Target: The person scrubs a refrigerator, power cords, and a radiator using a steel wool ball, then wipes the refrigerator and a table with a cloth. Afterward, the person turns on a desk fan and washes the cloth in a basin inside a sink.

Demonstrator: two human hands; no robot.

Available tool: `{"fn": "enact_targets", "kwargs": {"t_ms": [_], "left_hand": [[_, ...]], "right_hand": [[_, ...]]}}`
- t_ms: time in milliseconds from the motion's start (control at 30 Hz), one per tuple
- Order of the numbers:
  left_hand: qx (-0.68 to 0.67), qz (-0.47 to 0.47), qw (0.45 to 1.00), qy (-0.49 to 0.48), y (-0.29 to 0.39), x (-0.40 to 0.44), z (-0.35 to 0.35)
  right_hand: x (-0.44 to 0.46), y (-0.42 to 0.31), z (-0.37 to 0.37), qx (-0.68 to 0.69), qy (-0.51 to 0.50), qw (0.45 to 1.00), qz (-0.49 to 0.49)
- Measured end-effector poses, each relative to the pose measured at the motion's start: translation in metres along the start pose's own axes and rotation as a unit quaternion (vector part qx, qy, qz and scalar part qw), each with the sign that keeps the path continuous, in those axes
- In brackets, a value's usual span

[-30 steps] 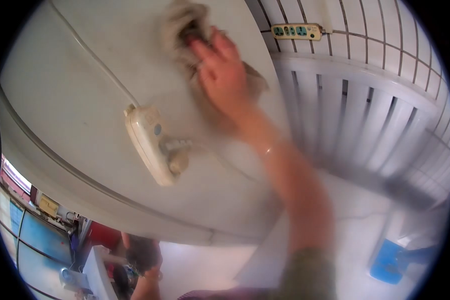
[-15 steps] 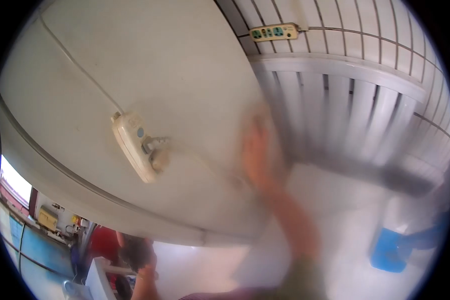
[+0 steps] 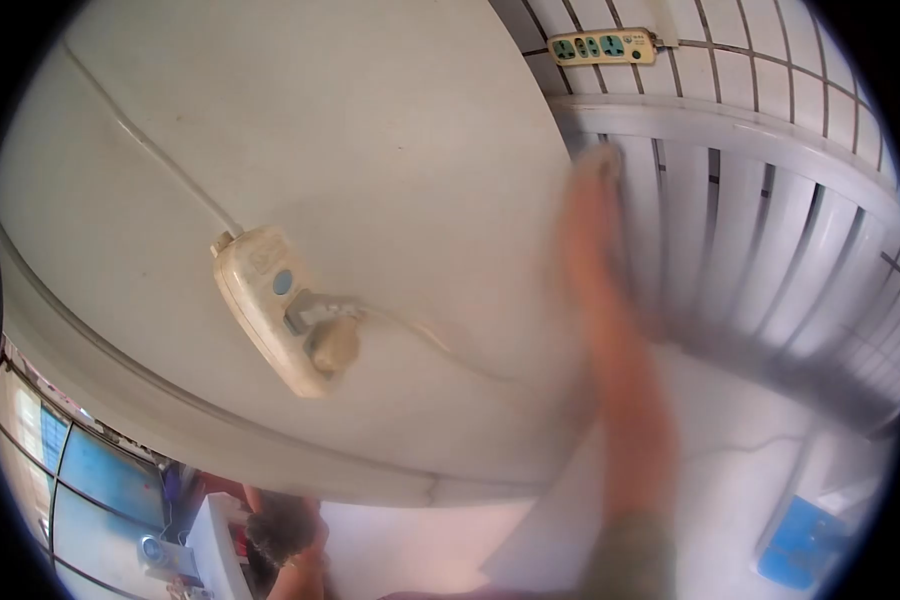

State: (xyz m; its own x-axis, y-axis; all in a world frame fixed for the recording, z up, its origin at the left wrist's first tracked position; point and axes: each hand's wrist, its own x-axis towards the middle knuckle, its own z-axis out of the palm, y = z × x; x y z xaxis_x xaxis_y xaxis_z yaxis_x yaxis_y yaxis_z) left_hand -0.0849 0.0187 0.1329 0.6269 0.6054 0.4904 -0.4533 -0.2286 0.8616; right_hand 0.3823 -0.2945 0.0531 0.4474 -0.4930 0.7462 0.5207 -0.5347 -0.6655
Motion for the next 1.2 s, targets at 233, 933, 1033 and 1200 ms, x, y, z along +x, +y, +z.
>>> {"fn": "enact_targets", "kwargs": {"t_ms": [233,933,1033,1200], "left_hand": [[0.421,0.175,0.887,-0.068,0.004,0.002,-0.005],[0.380,0.237,0.893,-0.035,-0.022,-0.007,-0.031],[0.367,0.232,0.901,-0.031,-0.025,-0.007,-0.031],[0.329,0.211,0.920,-0.029,-0.030,-0.013,-0.034]], "right_hand": [[-0.194,0.105,-0.038,-0.304,-0.355,0.851,0.241],[0.061,-0.136,-0.024,0.154,-0.040,0.982,-0.106],[0.019,-0.113,-0.020,0.113,0.019,0.984,-0.133],[-0.024,-0.149,-0.058,0.181,-0.088,0.967,-0.158]]}}
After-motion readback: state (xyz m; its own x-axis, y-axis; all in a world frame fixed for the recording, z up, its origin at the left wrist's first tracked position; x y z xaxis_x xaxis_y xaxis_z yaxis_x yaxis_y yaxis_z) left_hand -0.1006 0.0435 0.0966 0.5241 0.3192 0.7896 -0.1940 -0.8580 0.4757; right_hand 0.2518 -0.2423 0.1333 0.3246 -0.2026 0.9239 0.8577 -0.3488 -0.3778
